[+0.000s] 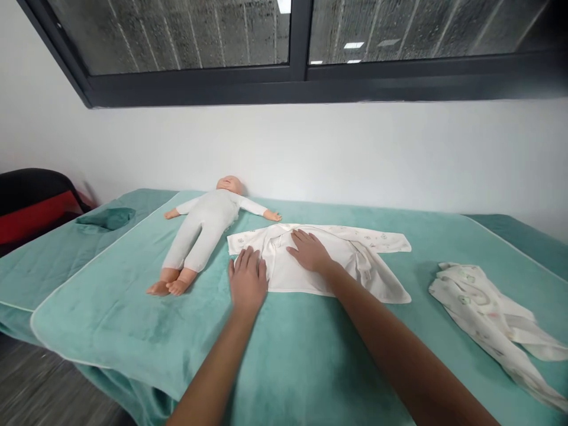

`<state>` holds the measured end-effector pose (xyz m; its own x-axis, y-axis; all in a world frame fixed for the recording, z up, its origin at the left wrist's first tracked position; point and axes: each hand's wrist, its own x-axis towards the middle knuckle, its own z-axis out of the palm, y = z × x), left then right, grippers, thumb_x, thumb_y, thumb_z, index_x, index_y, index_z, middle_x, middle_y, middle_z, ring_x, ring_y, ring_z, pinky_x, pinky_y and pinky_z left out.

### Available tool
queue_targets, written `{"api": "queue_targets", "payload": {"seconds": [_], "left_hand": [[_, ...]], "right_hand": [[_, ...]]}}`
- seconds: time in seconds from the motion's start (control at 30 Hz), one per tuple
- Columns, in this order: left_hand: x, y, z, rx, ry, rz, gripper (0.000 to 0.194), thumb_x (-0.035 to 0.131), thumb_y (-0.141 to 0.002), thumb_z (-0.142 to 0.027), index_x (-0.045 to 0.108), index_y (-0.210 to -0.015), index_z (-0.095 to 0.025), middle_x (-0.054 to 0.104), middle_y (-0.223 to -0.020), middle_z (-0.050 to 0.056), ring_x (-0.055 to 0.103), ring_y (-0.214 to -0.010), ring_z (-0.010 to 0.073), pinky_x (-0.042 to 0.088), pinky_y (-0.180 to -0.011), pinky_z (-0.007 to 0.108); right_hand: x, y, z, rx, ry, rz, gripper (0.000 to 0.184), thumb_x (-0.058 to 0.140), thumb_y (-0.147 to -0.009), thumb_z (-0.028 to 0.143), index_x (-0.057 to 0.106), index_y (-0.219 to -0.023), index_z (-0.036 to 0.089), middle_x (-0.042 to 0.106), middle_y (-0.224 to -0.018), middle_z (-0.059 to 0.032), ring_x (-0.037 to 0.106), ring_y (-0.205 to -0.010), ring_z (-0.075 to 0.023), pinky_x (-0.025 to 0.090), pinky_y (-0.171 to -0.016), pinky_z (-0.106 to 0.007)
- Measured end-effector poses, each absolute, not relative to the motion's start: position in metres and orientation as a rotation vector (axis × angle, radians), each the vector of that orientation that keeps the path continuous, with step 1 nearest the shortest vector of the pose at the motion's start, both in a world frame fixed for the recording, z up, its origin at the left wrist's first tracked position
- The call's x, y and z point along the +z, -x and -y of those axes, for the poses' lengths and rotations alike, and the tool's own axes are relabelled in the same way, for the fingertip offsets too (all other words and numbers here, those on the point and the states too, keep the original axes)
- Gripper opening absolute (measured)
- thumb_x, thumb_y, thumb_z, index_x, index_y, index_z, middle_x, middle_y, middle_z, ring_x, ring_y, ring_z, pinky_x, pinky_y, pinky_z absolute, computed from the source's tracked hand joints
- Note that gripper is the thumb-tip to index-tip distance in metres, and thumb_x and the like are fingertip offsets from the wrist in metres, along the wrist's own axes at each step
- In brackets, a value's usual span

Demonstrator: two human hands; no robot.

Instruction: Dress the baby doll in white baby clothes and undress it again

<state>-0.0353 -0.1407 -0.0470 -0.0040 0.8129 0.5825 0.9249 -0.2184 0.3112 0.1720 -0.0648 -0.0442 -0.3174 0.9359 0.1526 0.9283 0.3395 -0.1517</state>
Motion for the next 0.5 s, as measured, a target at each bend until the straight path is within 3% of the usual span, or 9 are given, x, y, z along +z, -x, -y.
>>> {"api": "queue_targets", "payload": {"seconds": [0.13, 0.27, 0.5], "left_hand": [[-0.045, 0.039, 0.142, -1.269, 2.114, 1.658, 0.023, 0.045, -0.095, -0.021, 0.063, -0.109, -0.017, 0.067, -0.121, 0.013, 0.055, -0.122, 0.0269, 0.038, -0.106, 0.049], [-0.043, 0.040, 0.142, -1.366, 2.173, 1.586, 0.019, 0.047, -0.092, -0.016, 0.062, -0.104, -0.016, 0.068, -0.111, 0.011, 0.058, -0.110, 0.0245, 0.044, -0.098, 0.043], [-0.043, 0.039, 0.143, -1.372, 2.198, 1.633, 0.020, 0.045, -0.091, -0.014, 0.060, -0.103, -0.019, 0.066, -0.109, 0.010, 0.058, -0.109, 0.0257, 0.044, -0.096, 0.043]], "right_hand": [[-0.041, -0.162, 0.040, 0.007, 1.676, 2.360, 0.054, 0.034, -0.100, 0.044, 0.044, -0.142, 0.012, 0.045, -0.149, -0.0142, 0.037, -0.139, -0.0234, 0.024, -0.114, -0.039], [-0.041, -0.153, 0.025, -0.039, 1.670, 2.341, 0.048, 0.034, -0.100, 0.040, 0.047, -0.138, 0.014, 0.050, -0.144, -0.0152, 0.041, -0.135, -0.0245, 0.024, -0.113, -0.041], [-0.042, -0.149, 0.016, -0.075, 1.606, 2.377, 0.051, 0.034, -0.099, 0.035, 0.039, -0.144, 0.010, 0.040, -0.151, -0.0178, 0.030, -0.142, -0.0271, 0.021, -0.114, -0.044]]}}
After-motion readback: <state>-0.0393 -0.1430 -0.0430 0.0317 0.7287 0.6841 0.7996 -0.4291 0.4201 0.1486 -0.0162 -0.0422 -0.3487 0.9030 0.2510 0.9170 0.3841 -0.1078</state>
